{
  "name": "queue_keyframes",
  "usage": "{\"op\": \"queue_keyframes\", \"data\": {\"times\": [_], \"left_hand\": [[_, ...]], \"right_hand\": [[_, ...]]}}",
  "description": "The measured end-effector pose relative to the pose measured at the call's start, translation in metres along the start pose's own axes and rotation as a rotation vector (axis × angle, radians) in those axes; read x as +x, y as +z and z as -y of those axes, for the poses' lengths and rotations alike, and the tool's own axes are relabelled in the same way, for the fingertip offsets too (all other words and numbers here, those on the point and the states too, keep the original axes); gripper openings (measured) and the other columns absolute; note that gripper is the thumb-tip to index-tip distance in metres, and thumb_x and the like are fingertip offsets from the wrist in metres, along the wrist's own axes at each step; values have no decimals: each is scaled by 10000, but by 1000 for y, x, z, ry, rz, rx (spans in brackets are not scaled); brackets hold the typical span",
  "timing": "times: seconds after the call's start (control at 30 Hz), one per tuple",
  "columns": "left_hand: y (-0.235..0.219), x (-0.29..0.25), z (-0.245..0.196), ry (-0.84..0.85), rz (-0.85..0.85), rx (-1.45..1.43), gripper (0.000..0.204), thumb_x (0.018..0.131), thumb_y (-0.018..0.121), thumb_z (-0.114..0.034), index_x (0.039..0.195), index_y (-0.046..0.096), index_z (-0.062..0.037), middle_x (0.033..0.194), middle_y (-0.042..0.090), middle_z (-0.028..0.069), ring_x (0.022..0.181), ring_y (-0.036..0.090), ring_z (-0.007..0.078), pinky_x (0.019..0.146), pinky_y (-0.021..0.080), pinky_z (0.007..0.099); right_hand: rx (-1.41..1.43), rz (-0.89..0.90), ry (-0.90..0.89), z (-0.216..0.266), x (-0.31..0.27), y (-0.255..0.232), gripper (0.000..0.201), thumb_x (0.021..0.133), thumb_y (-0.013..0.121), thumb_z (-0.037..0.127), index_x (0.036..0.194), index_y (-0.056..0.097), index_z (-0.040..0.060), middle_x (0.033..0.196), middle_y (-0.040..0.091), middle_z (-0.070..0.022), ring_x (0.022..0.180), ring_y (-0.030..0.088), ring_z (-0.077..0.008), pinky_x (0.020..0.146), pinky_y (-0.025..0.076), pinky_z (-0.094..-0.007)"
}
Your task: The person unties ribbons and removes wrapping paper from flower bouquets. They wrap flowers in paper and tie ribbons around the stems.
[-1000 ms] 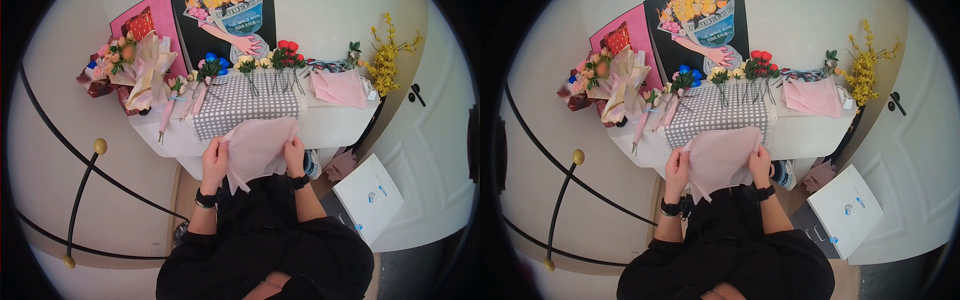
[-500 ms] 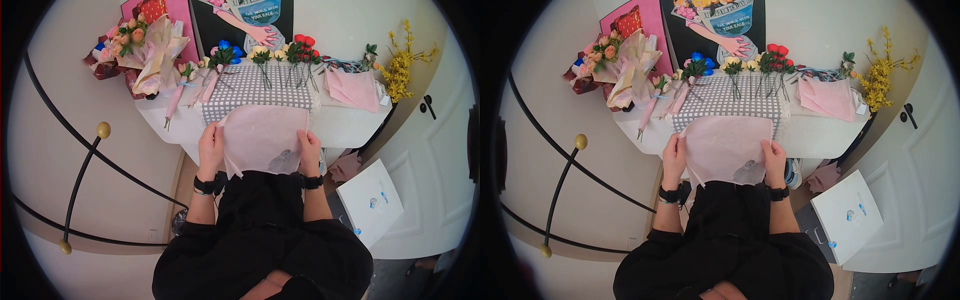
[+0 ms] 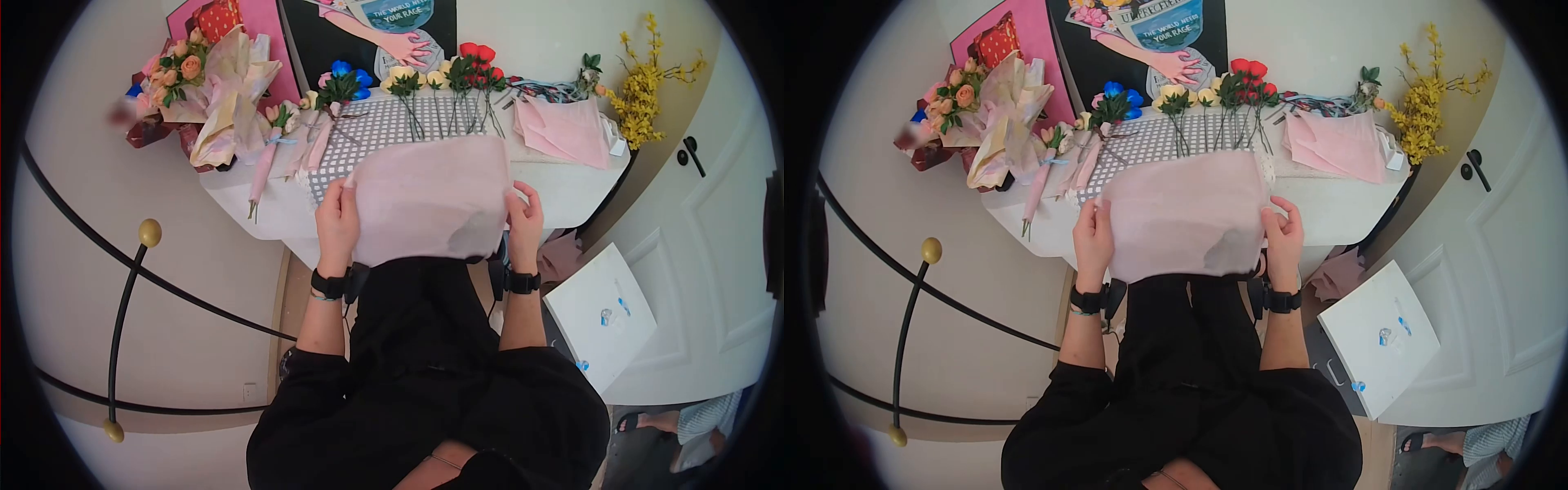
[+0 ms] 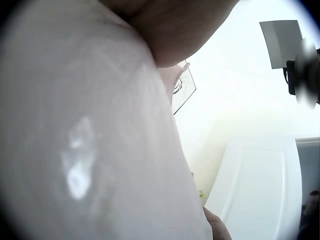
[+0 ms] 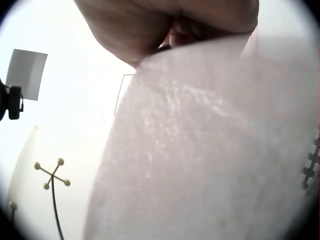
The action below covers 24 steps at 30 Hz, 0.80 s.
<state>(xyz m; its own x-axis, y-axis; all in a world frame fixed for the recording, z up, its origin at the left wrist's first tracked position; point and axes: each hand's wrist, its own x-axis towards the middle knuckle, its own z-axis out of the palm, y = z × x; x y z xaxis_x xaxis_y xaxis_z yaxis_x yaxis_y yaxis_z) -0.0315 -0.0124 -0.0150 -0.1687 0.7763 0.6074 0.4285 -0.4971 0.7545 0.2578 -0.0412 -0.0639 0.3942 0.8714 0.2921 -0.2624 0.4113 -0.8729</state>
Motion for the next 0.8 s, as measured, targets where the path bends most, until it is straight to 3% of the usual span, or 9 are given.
{"op": "queue_keyframes", "data": {"times": [0.07, 0.13, 0.2, 0.37, 0.43, 0.47, 0.6, 0.73, 0.8], "left_hand": [[10, 11, 4, -8, -7, -64, 156, 952, 524, -153, 954, 583, -9, 598, 509, 40, 543, 427, 79, 494, 347, 266], [24, 22, 16, -71, -34, -205, 181, 962, 518, -172, 929, 575, -3, 583, 448, -8, 550, 368, 54, 484, 306, 246], [41, 28, 13, -77, -24, -217, 197, 966, 514, -179, 913, 574, 1, 584, 444, -15, 550, 365, 55, 486, 303, 241], [84, 43, -10, 31, 45, -181, 206, 976, 503, -200, 947, 567, -6, 580, 438, -24, 511, 363, 47, 461, 302, 219], [91, 55, -13, -222, 183, -425, 205, 974, 504, -207, 1064, 531, -25, 594, 449, -22, 469, 383, 43, 422, 311, 209], [93, 62, -13, -229, 199, -442, 205, 974, 504, -207, 1064, 531, -25, 594, 449, -22, 469, 383, 43, 422, 311, 209], [83, 90, 15, -186, 189, -452, 268, 962, 521, -208, 1162, 468, -38, 631, 467, -16, 459, 415, 40, 401, 319, 201], [61, 110, 61, -141, 123, -250, 289, 934, 558, -188, 1165, 466, -42, 662, 471, -12, 476, 418, 37, 412, 323, 197], [45, 116, 72, -182, 122, -199, 315, 908, 583, -177, 1166, 471, -35, 682, 493, -6, 546, 476, 63, 487, 389, 213]], "right_hand": [[130, 30, -14, -11, -4, -3, 284, 925, 591, 188, 1152, 519, 35, 890, 636, -33, 769, 566, -55, 637, 417, -198], [580, 44, 271, -15, -31, 18, 352, 940, 552, 214, 1229, 453, 41, 932, 613, -55, 820, 596, -132, 693, 462, -250], [604, 52, 396, -14, -48, 43, 349, 952, 525, 237, 1235, 437, 54, 916, 593, -71, 820, 613, -200, 684, 497, -320], [364, -20, 196, -19, -5, 47, 256, 962, 504, 255, 1060, 530, 20, 775, 597, -59, 612, 584, -152, 473, 440, -270], [231, -152, 40, -5, 28, 39, 258, 964, 486, 253, 921, 565, 11, 675, 582, -48, 471, 527, -130, 364, 371, -253], [194, -238, -29, 7, 46, 39, 280, 963, 479, 251, 853, 573, 11, 623, 563, -38, 415, 494, -121, 329, 338, -249], [241, -455, -144, 31, 140, -17, 269, 932, 522, 269, 841, 571, 21, 602, 534, -49, 399, 487, -161, 341, 376, -285], [-35, -631, -129, 38, 212, -75, 266, 879, 498, 203, 784, 554, -39, 598, 542, -95, 391, 513, -195, 337, 395, -303], [-124, -704, -88, 34, 224, -93, 283, 856, 479, 179, 731, 541, -67, 595, 552, -116, 381, 523, -206, 327, 401, -308]]}}
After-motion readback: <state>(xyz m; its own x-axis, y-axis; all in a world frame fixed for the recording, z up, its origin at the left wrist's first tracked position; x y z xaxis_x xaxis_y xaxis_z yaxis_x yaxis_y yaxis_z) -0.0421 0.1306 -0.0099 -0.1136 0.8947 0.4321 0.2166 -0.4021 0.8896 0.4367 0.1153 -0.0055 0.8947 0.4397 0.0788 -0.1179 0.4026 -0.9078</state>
